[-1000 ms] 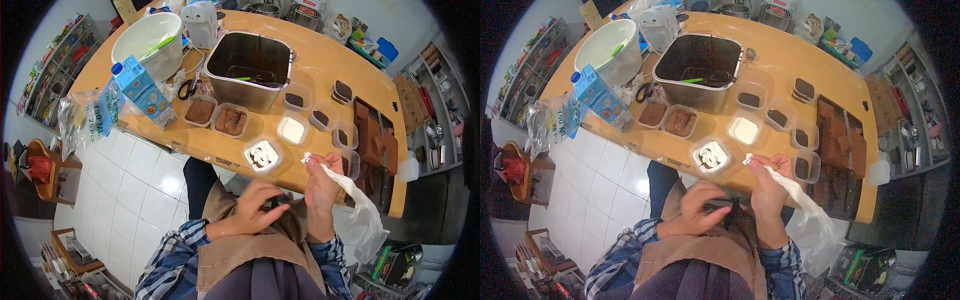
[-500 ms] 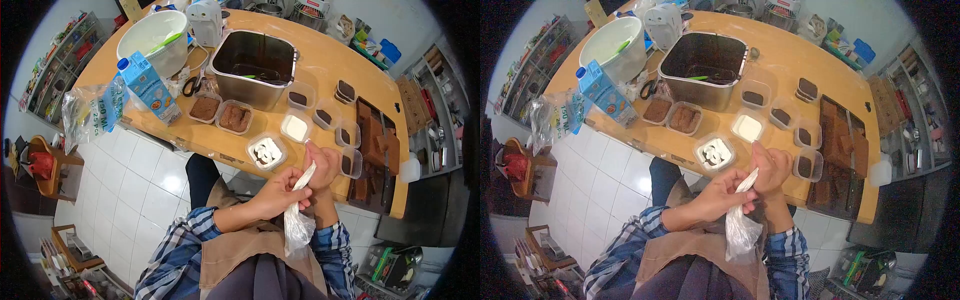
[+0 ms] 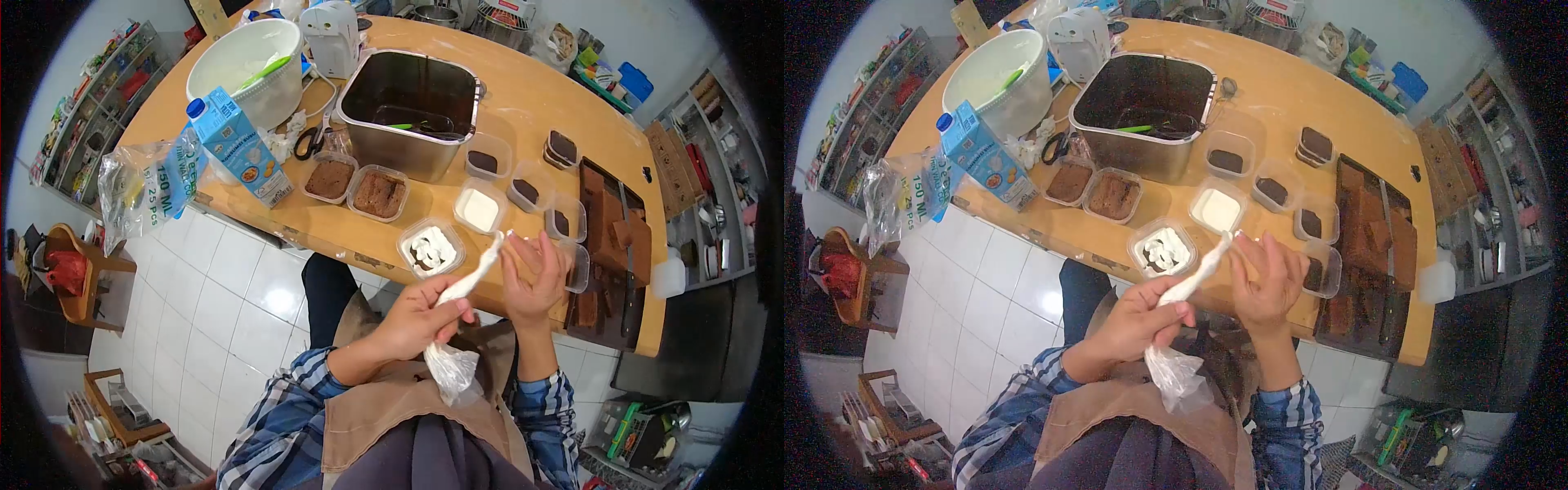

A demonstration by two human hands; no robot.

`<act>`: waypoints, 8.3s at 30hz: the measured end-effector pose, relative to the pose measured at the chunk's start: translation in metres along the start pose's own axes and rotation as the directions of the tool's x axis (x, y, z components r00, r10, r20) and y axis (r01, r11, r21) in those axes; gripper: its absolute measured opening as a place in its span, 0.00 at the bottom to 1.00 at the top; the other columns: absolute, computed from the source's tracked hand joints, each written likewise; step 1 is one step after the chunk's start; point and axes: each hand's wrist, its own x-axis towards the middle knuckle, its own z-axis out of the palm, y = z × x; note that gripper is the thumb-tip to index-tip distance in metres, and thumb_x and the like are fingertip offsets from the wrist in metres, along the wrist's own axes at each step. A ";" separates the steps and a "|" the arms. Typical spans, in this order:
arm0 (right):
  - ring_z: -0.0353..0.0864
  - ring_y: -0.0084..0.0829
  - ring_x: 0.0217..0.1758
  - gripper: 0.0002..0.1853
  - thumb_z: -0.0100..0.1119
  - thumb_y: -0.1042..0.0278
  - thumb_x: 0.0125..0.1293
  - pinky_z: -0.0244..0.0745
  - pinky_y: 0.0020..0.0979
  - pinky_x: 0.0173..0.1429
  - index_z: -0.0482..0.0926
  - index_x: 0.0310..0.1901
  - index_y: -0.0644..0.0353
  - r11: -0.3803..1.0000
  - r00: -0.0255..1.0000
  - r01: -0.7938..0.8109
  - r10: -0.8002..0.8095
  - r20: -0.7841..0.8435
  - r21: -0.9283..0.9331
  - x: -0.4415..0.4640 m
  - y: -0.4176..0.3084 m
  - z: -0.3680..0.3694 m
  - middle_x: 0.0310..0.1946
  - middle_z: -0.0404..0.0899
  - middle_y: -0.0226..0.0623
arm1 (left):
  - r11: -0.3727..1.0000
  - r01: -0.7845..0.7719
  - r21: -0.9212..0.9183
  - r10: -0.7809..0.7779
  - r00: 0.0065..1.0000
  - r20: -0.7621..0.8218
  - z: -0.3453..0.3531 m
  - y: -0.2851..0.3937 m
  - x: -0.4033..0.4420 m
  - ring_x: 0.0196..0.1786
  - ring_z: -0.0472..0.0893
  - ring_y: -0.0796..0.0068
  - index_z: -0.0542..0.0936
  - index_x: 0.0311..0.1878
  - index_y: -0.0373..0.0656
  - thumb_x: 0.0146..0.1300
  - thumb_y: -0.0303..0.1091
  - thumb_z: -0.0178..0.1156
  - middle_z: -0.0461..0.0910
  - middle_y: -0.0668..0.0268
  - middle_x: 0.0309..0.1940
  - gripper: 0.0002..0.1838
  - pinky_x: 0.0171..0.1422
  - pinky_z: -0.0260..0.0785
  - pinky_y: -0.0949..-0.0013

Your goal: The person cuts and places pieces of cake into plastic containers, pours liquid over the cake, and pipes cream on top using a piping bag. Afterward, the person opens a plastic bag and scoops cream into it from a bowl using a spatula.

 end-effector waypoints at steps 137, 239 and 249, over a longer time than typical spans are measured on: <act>0.71 0.37 0.58 0.42 0.40 0.35 0.66 0.60 0.38 0.65 0.53 0.67 0.67 0.305 0.619 -0.512 0.779 0.098 0.803 -0.049 0.007 -0.106 0.53 0.73 0.52 | 0.177 -0.308 0.935 0.935 0.350 -0.062 -0.103 0.111 -0.003 0.41 0.78 0.63 0.76 0.46 0.33 0.58 0.28 0.61 0.78 0.56 0.39 0.14 0.46 0.71 0.68; 0.72 0.42 0.42 0.29 0.68 0.78 0.47 0.64 0.38 0.47 0.69 0.54 0.66 0.913 0.957 -0.270 0.219 0.190 0.306 0.004 -0.076 -0.014 0.47 0.76 0.44 | 0.974 -0.147 0.171 0.164 0.982 -0.092 -0.013 0.015 -0.017 0.34 0.78 0.83 0.80 0.46 0.34 0.65 0.33 0.58 0.82 0.66 0.34 0.12 0.41 0.71 0.79; 0.74 0.38 0.47 0.35 0.63 0.80 0.50 0.69 0.39 0.54 0.60 0.61 0.67 0.381 0.848 -0.498 0.401 0.346 0.779 -0.006 -0.078 -0.010 0.59 0.65 0.49 | 0.971 -0.236 -0.031 0.230 0.963 -0.137 -0.021 0.003 -0.007 0.28 0.73 0.87 0.81 0.42 0.37 0.65 0.33 0.58 0.80 0.69 0.29 0.09 0.32 0.66 0.81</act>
